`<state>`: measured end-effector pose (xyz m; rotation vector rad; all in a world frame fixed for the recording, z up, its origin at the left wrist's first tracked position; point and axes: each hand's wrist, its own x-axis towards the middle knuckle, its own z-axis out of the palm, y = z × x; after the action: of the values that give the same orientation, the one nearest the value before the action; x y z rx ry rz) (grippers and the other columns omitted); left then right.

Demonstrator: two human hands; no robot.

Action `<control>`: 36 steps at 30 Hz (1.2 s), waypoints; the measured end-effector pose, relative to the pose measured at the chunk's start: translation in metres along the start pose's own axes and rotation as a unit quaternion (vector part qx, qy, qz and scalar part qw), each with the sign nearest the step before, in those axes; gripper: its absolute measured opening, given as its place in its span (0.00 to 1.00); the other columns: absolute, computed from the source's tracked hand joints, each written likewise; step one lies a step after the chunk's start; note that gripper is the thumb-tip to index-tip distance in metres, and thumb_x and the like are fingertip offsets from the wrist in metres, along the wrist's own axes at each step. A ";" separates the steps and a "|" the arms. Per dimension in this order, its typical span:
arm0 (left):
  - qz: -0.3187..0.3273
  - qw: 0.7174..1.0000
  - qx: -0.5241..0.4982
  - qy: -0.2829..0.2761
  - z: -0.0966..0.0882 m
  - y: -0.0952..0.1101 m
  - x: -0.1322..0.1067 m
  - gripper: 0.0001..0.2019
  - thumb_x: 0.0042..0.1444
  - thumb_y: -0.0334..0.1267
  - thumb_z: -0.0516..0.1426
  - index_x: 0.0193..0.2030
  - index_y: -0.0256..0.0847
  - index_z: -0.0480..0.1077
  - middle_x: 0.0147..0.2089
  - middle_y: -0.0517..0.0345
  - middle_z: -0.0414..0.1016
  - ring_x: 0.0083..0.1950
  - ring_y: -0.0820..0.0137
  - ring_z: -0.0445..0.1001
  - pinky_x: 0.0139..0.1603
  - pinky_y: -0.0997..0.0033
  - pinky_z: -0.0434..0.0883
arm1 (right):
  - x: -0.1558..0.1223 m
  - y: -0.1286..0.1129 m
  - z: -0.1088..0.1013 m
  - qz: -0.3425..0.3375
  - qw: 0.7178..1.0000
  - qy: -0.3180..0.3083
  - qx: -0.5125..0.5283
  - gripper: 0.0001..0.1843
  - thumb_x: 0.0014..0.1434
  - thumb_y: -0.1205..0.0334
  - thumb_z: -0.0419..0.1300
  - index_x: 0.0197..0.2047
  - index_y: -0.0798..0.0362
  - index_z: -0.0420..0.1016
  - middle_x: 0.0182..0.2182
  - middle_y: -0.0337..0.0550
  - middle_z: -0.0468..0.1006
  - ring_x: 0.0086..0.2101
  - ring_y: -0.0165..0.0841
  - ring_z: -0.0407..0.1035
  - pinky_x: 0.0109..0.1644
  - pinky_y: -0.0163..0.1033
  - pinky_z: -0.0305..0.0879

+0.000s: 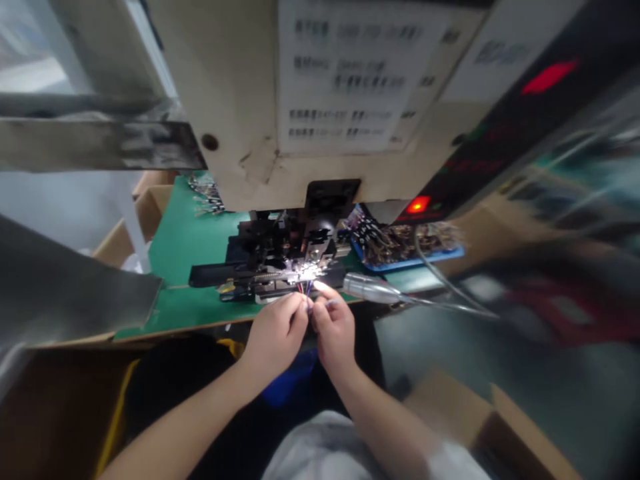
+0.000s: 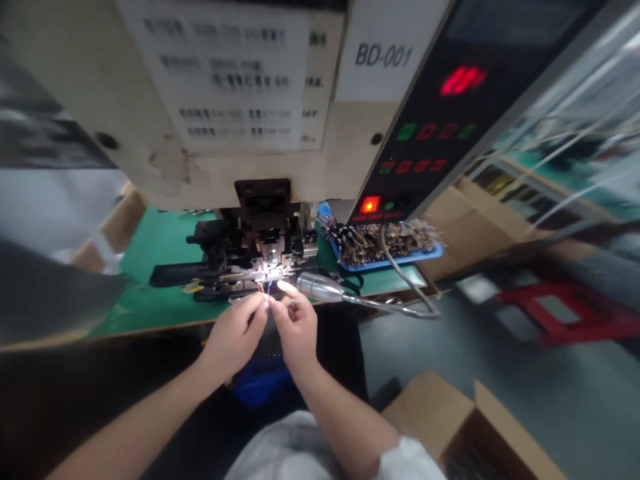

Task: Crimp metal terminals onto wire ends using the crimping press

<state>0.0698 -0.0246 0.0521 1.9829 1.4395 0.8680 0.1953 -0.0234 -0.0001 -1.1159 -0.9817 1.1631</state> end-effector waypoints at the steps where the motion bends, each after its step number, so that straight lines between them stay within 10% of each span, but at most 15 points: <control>1: 0.007 1.000 0.013 -0.003 0.001 0.001 0.005 0.12 0.66 0.36 0.47 0.35 0.43 0.69 0.35 0.58 0.75 0.38 0.67 0.74 0.38 0.69 0.69 | 0.005 -0.005 -0.004 0.002 1.000 -0.010 -0.014 0.21 0.58 0.51 0.63 0.51 0.54 0.75 0.20 0.31 0.63 0.20 0.24 0.54 0.23 0.31 0.53; 9: 0.069 0.995 0.073 0.004 0.011 -0.014 0.014 0.12 0.64 0.33 0.45 0.38 0.41 0.70 0.39 0.52 0.77 0.42 0.63 0.76 0.46 0.61 0.72 | 0.028 -0.025 -0.012 -0.012 0.993 -0.055 -0.103 0.09 0.56 0.57 0.64 0.35 0.54 0.78 0.25 0.37 0.72 0.28 0.30 0.66 0.34 0.35 0.62; 29: 0.031 0.998 -0.029 0.040 0.016 -0.026 0.016 0.11 0.63 0.38 0.53 0.35 0.43 0.77 0.37 0.56 0.81 0.41 0.66 0.79 0.45 0.69 0.75 | 0.034 -0.012 -0.010 -0.006 0.996 -0.017 -0.089 0.09 0.55 0.58 0.66 0.36 0.52 0.74 0.19 0.29 0.60 0.20 0.25 0.56 0.26 0.32 0.58; 36: 0.071 0.989 0.084 0.102 0.022 -0.024 0.017 0.12 0.63 0.37 0.53 0.36 0.43 0.78 0.37 0.55 0.82 0.38 0.66 0.80 0.40 0.69 0.76 | 0.035 -0.010 -0.014 -0.016 0.993 0.021 -0.119 0.11 0.56 0.57 0.66 0.41 0.50 0.81 0.36 0.42 0.82 0.37 0.36 0.76 0.45 0.42 0.74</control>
<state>0.0762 -0.0024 0.0234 2.1951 1.5435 1.0708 0.2156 0.0089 0.0080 -1.3019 -1.1226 1.0111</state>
